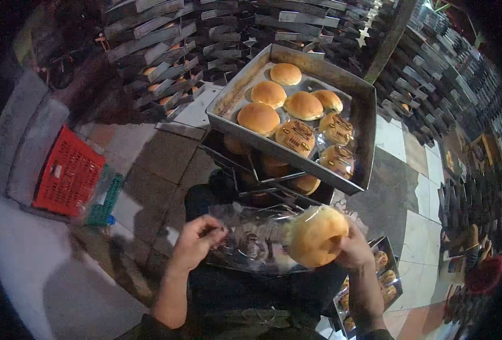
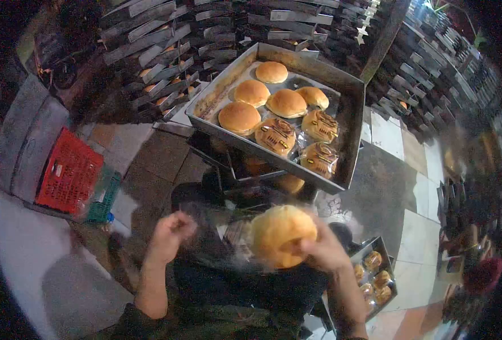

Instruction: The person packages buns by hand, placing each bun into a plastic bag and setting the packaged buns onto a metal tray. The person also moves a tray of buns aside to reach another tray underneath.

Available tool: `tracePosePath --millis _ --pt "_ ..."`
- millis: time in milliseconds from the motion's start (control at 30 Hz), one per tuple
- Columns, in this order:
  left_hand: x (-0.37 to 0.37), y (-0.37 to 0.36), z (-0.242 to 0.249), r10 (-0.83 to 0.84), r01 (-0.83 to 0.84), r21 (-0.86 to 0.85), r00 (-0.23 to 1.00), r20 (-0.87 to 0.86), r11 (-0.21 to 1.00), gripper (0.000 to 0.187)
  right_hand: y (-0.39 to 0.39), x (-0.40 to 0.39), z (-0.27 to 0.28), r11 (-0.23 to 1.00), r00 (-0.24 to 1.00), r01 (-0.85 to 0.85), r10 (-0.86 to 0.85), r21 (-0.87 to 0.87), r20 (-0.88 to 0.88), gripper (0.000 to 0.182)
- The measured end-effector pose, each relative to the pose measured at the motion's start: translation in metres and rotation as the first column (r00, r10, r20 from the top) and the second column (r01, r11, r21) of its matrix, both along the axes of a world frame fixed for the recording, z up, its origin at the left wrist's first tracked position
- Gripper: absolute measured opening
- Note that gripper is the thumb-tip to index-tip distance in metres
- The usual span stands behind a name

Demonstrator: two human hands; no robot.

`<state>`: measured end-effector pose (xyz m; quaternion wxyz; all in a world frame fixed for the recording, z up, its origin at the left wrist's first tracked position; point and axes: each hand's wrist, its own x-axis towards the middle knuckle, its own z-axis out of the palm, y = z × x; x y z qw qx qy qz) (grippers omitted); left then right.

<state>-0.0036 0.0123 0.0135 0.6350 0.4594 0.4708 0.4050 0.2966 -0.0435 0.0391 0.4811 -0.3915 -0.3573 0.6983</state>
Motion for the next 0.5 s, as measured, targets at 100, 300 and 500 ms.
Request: tracePosePath --millis 100,300,500 --pt "0.005 0.001 0.006 -0.099 0.106 0.065 0.991 -0.094 0.992 0.003 -0.006 -0.001 -0.012 0.997 0.999 0.006 -0.009 -0.071 -0.043 0.088" --pt "-0.003 0.013 0.024 -0.039 0.060 0.073 0.966 -0.257 0.996 0.005 -0.008 0.006 -0.007 0.978 0.983 -0.183 0.182 -0.102 -0.025 0.081" --pt "0.005 0.013 0.013 0.017 0.010 0.163 0.986 -0.167 0.986 0.004 0.004 -0.018 0.005 0.984 0.971 -0.174 0.175 -0.025 0.161 0.071"
